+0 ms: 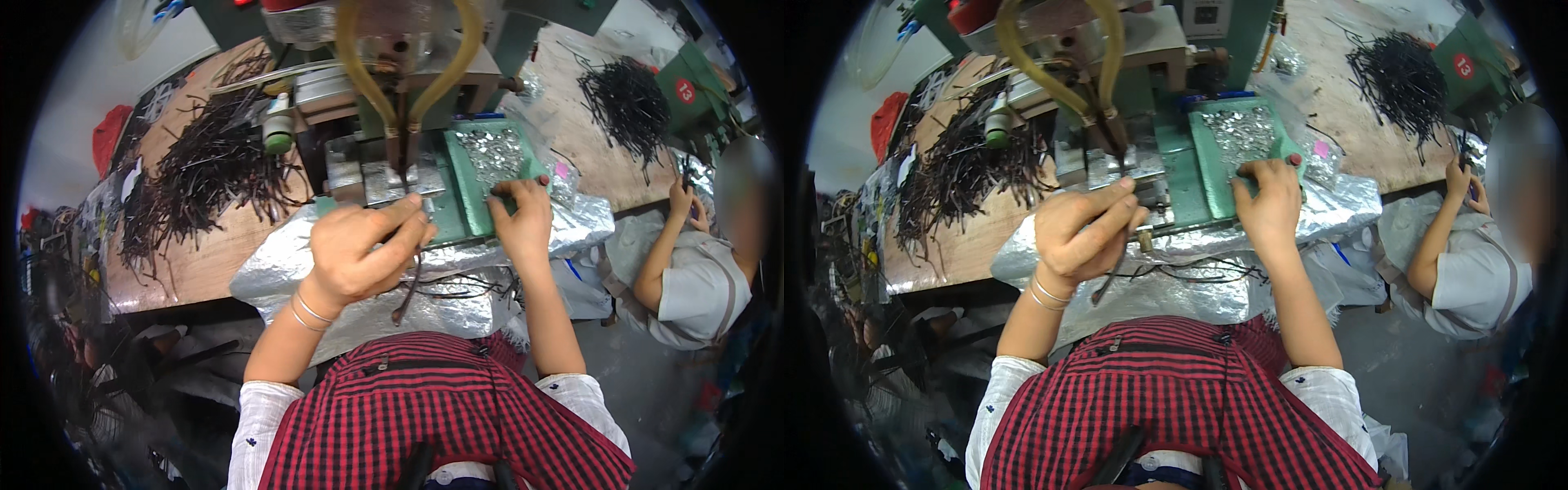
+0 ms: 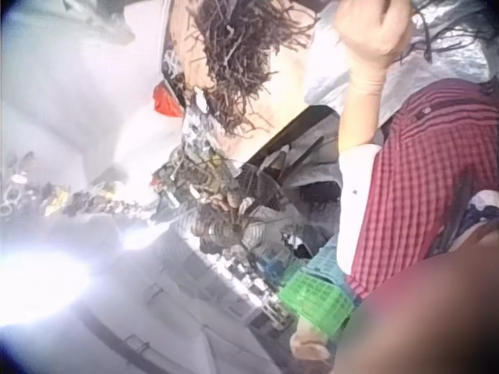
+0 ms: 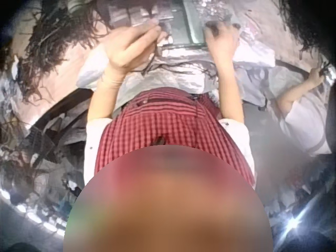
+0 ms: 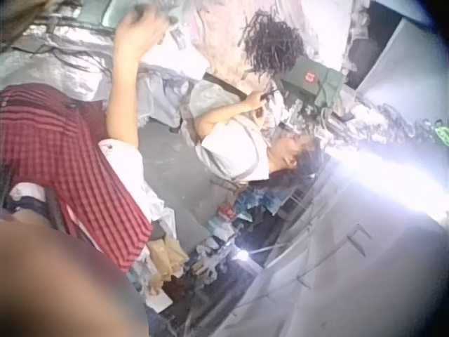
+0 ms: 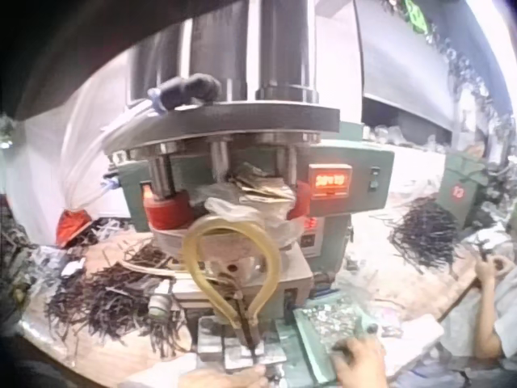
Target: The person repeatedly picks a black wire and a small metal component, inserts them into a press machine, and operates the lever to crimp them together. The finished assemblies are placed on the table. Another worker is visible in the background performing a similar task.
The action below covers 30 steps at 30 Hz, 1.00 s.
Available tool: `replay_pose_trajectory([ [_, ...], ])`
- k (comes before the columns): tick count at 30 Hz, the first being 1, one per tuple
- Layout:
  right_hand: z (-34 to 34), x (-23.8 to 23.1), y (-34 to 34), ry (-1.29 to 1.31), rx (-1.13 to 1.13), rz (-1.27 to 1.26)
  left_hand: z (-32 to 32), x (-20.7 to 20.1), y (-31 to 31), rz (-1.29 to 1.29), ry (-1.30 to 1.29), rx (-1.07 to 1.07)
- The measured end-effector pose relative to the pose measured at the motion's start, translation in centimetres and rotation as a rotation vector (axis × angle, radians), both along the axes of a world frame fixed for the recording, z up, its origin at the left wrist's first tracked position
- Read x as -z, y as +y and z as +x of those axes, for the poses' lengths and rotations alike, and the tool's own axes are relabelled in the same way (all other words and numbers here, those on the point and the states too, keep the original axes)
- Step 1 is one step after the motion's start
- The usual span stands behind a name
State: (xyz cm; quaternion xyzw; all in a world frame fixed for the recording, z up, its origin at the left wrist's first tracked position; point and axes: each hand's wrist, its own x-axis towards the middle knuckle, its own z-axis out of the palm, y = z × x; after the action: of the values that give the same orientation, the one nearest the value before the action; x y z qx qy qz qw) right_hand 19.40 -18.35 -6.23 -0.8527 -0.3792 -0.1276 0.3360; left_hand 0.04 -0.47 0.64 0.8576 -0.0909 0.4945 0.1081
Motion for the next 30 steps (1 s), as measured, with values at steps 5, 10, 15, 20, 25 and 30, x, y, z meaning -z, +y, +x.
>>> replay_pose_trajectory([
  [5,-0.3,0.5,1.1,-0.125,0.011,-0.02,-3.8,0.6,-2.5,-0.276,0.197,-0.082],
  [10,-0.5,0.1,0.2,0.212,0.101,0.157,-9.6,-0.1,1.8,-0.187,-0.193,-0.509],
  [15,-1.0,-1.5,1.3,0.216,-0.028,0.323,-8.7,0.6,9.1,-0.253,0.111,-0.693],
  [20,-0.6,-0.3,1.8,0.394,-0.039,0.439,-8.2,9.7,14.1,-0.046,0.609,-0.835],
  [25,-0.3,0.1,-2.3,0.489,0.098,0.395,-8.8,8.3,13.3,-0.311,0.34,-0.792],
  [30,-2.4,-3.2,0.2,0.445,-0.15,0.474,-8.3,7.2,13.0,-0.748,0.019,-0.536],
])
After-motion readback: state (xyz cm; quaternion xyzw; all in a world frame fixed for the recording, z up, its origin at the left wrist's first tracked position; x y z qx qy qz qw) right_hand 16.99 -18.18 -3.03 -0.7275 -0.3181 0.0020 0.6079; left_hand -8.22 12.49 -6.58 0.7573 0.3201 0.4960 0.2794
